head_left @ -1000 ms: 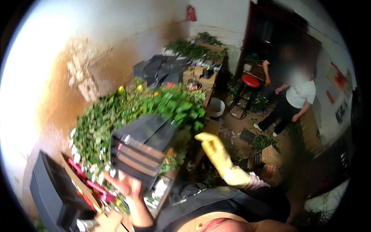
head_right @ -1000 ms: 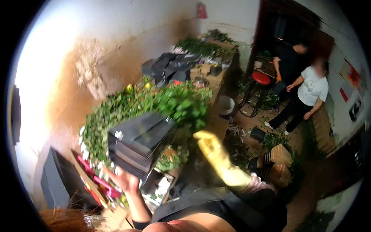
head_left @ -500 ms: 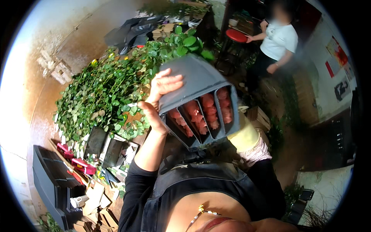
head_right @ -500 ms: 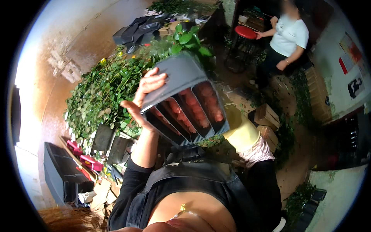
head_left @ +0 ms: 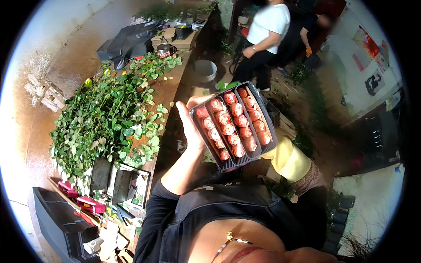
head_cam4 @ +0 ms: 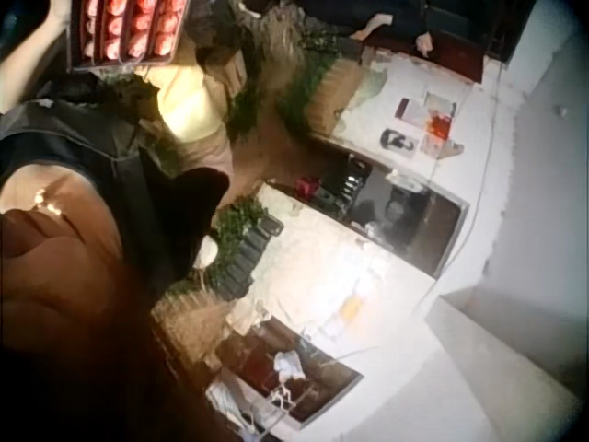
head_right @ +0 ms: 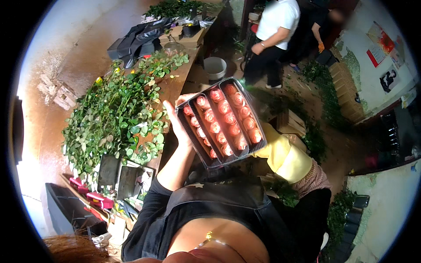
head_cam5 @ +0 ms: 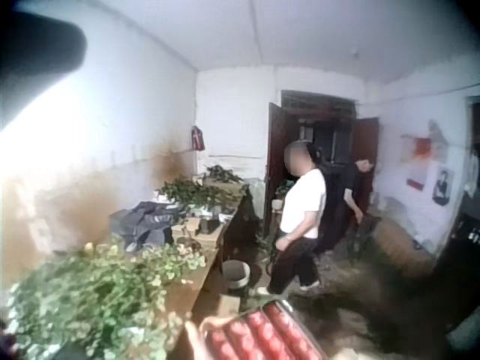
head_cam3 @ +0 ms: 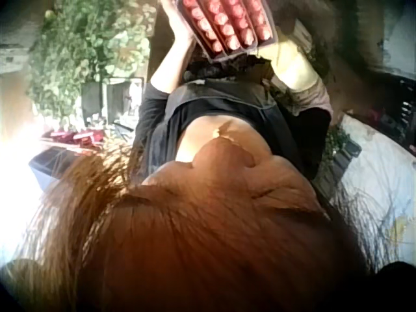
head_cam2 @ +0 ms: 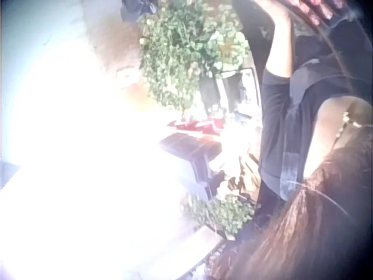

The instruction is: The person arranges white flowers and green leaves into a black plastic tray and a wooden box. They handle the floral stems by hand, placing them into the containers and adjusting their positions.

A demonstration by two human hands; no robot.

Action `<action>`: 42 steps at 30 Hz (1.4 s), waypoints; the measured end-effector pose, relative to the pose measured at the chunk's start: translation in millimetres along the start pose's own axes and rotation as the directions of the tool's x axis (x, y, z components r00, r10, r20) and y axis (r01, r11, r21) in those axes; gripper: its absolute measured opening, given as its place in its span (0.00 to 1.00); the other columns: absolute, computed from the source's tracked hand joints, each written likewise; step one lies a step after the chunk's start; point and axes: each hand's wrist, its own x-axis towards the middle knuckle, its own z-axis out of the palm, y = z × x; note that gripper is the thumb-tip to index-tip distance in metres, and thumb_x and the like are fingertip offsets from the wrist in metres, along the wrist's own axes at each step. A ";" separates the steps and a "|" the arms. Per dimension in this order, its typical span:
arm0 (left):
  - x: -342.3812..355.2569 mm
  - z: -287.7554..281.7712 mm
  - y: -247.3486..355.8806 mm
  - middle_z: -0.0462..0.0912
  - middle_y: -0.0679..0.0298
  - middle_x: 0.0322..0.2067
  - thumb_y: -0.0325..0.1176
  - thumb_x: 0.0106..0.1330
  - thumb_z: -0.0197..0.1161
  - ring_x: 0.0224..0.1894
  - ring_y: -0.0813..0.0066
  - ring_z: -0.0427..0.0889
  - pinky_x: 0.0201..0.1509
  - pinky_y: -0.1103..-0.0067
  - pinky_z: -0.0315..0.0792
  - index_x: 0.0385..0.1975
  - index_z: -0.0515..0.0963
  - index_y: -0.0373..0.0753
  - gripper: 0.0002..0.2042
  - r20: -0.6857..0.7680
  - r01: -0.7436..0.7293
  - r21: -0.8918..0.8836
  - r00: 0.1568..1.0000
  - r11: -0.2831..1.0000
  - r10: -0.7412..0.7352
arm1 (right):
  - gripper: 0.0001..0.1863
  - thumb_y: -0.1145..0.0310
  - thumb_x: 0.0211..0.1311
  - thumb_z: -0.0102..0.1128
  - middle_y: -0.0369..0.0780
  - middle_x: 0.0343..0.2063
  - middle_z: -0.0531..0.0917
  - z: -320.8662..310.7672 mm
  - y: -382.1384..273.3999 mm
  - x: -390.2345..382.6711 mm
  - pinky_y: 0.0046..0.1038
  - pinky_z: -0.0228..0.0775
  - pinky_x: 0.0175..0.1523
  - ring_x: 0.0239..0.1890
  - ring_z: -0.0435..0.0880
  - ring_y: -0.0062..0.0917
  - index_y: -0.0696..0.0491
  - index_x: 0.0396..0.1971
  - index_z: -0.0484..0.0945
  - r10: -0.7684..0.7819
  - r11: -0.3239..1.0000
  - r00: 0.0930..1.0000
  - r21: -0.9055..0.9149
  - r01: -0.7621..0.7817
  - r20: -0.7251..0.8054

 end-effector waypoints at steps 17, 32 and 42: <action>-22.7 -47.2 125.9 0.74 0.51 0.52 0.29 0.52 0.71 0.58 0.51 0.76 0.61 0.62 0.73 0.42 0.82 0.36 0.16 0.282 -0.265 0.909 0.959 0.321 -0.008 | 0.26 0.59 0.78 0.45 0.41 0.71 0.66 58.1 -36.5 34.8 0.41 0.53 0.78 0.73 0.64 0.32 0.50 0.72 0.64 0.107 0.994 0.992 0.013 -0.108 0.068; -19.0 -85.9 145.0 0.77 0.50 0.44 0.32 0.58 0.72 0.43 0.52 0.83 0.48 0.66 0.79 0.37 0.86 0.35 0.10 0.288 -0.295 0.954 0.951 0.051 0.115 | 0.25 0.62 0.74 0.49 0.43 0.67 0.71 94.7 -39.3 48.1 0.42 0.62 0.74 0.69 0.71 0.35 0.50 0.68 0.68 0.185 0.961 0.946 0.153 -0.231 0.266; -1.9 -119.7 131.1 0.75 0.50 0.41 0.36 0.63 0.71 0.43 0.57 0.81 0.47 0.69 0.78 0.43 0.78 0.35 0.14 0.285 -0.288 0.935 0.958 0.205 0.045 | 0.25 0.63 0.70 0.52 0.46 0.64 0.76 122.4 -29.8 58.4 0.46 0.69 0.70 0.64 0.77 0.40 0.49 0.65 0.72 0.250 0.941 0.940 0.170 -0.292 0.233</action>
